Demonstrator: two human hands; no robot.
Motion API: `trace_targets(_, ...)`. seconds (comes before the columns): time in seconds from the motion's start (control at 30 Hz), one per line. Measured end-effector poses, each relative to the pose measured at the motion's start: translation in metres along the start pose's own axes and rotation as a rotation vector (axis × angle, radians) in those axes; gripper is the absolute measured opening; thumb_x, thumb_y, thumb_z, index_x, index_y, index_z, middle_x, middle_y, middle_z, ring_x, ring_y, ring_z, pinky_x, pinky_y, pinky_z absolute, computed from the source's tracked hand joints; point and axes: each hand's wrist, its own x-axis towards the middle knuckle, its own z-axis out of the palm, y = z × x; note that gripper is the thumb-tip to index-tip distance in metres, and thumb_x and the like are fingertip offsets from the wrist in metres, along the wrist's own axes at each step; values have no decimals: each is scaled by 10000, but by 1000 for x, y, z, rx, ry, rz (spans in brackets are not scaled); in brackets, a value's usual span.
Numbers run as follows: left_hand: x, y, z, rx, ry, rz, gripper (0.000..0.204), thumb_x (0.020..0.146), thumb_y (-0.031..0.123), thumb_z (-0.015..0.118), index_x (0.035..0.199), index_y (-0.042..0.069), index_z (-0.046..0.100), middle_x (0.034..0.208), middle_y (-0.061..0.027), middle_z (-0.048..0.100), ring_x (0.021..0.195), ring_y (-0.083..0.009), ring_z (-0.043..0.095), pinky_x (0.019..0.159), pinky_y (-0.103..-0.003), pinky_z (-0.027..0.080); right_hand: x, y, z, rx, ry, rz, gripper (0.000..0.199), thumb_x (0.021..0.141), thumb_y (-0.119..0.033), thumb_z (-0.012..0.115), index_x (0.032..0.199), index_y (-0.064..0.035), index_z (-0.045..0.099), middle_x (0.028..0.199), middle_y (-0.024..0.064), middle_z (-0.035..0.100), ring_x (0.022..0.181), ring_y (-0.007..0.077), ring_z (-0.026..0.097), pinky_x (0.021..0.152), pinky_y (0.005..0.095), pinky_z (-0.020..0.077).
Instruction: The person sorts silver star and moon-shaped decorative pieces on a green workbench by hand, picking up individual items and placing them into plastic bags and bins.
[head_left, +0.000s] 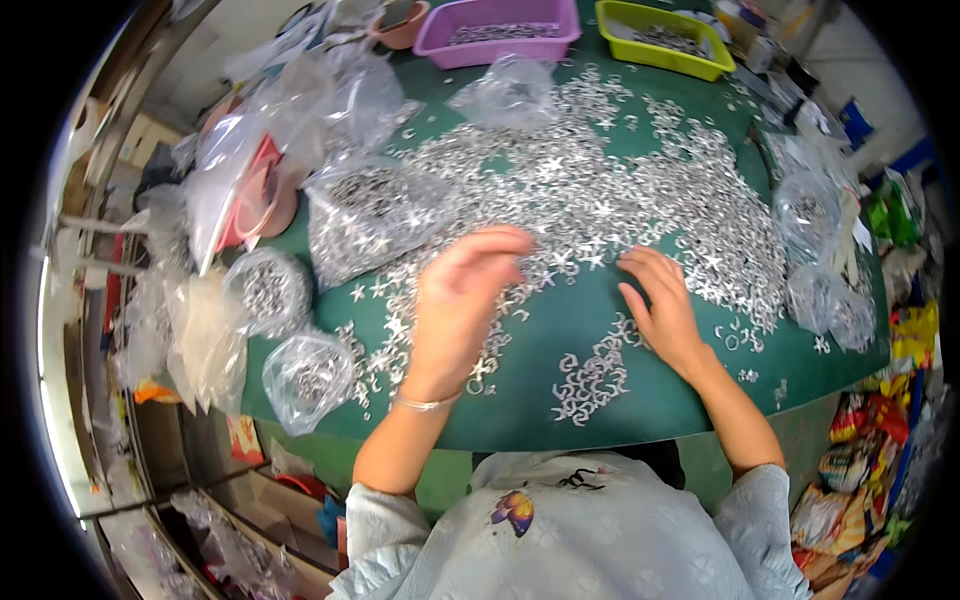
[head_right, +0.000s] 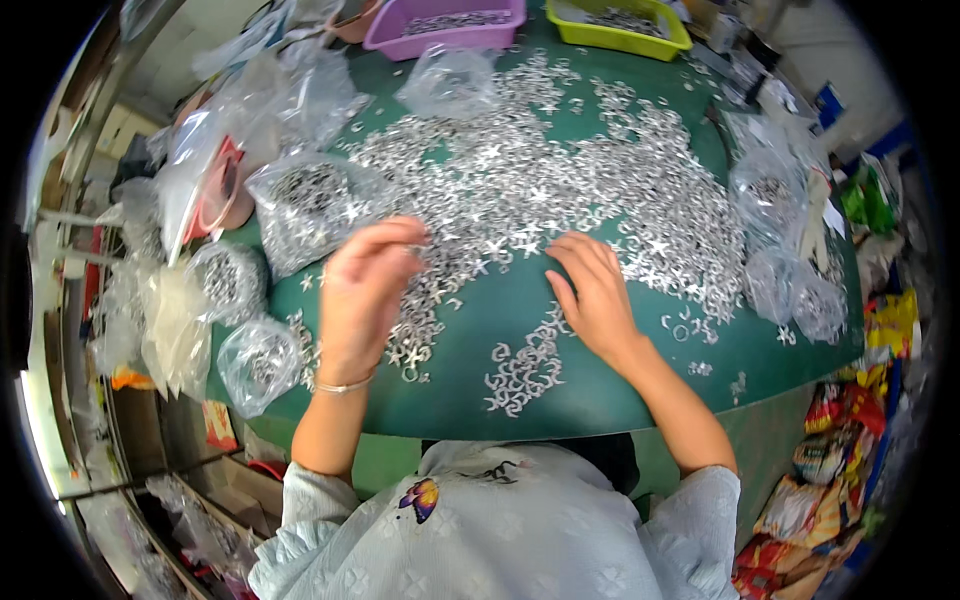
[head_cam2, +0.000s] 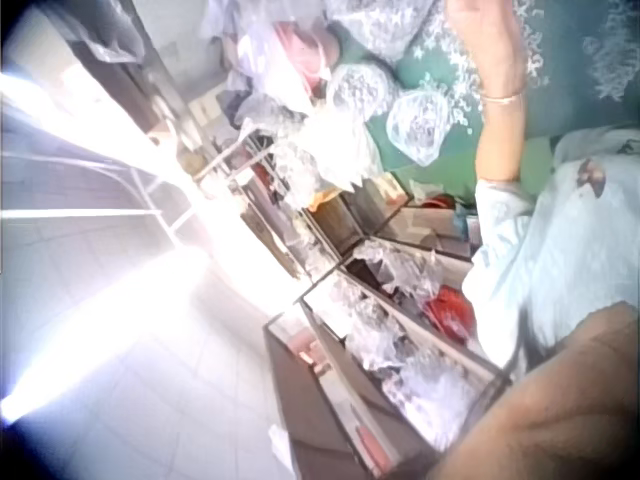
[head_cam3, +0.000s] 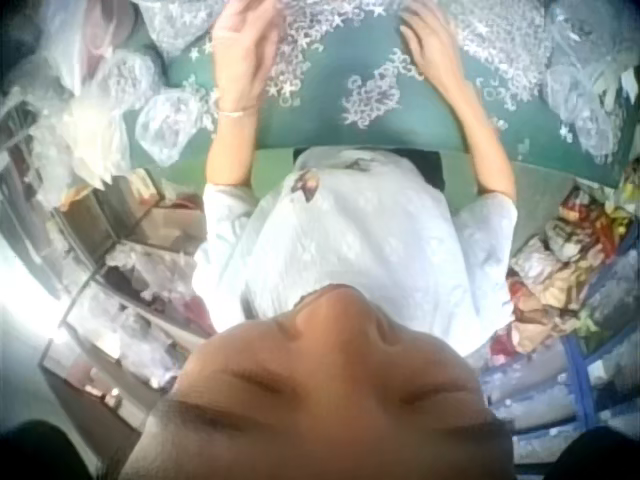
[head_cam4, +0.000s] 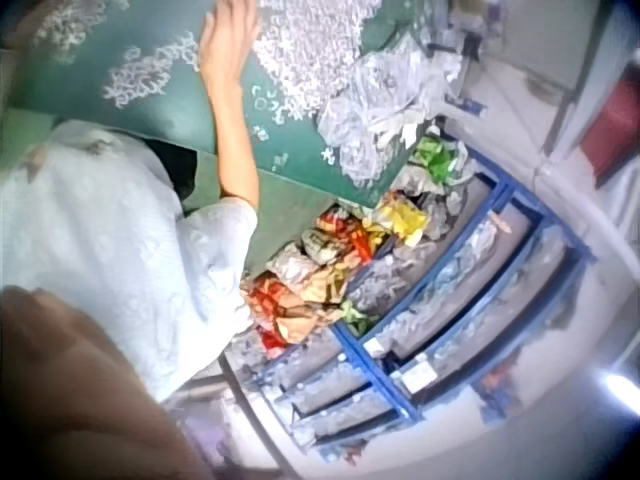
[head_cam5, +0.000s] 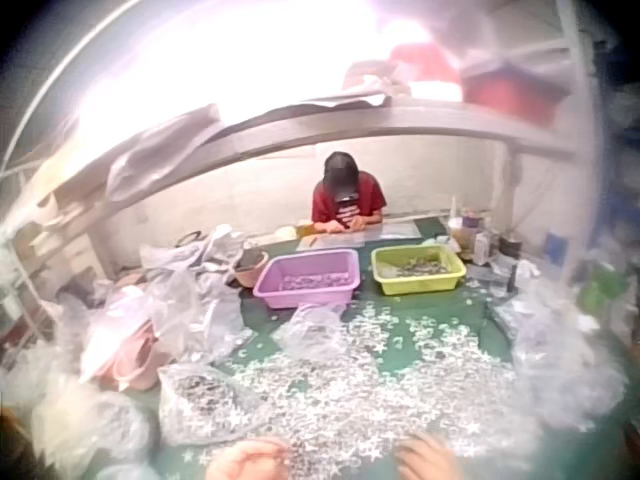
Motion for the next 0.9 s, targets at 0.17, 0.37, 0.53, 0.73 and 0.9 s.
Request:
trace_targets(0.17, -21, -83, 1, 559, -290, -145, 212, 878, -1, 522, 1055, 2, 639, 926, -150, 678, 878, -252, 645, 805, -354, 501, 10, -87, -18, 202, 35, -203, 364, 772, -151, 717, 1095, -27, 606, 1123, 132, 580, 1108, 325, 519, 950, 440, 376)
trace_targets(0.37, -57, -88, 19, 1171, -833, 229, 375, 802, 194, 592, 1137, 27, 580, 1232, -181, 507, 1154, -307, 458, 862, -413, 428, 9, -125, 14, 455, -585, -483, 655, 683, -269, 799, 1229, -30, 529, 1206, 139, 549, 1138, 297, 508, 1029, 514, 306)
trace_targets(0.53, -65, -108, 39, 1495, -783, 391, 445, 772, 274, 580, 1136, 19, 580, 1304, -203, 436, 1187, -327, 401, 823, -421, 416, -7, -129, 28, 335, -737, -493, 664, 689, -311, 780, 1232, -17, 535, 1191, 132, 564, 1113, 282, 522, 1042, 513, 290)
trace_targets(0.73, -66, -89, 40, 1434, -541, 515, 360, 771, 164, 581, 1087, -8, 586, 1276, -218, 450, 1165, -353, 436, 817, -402, 435, -20, -147, 5, 57, -583, -584, 645, 685, -224, 764, 1219, 39, 515, 1143, 149, 564, 1080, 293, 544, 1099, 548, 241)
trace_targets(0.9, -68, -93, 40, 845, -377, 321, 242, 816, -36, 557, 1054, -19, 601, 1177, -165, 534, 1075, -309, 541, 836, -386, 465, -34, -146, 8, -167, -364, -878, 445, 746, -104, 571, 1157, 66, 554, 1094, 169, 578, 1037, 305, 574, 1052, 499, 357)
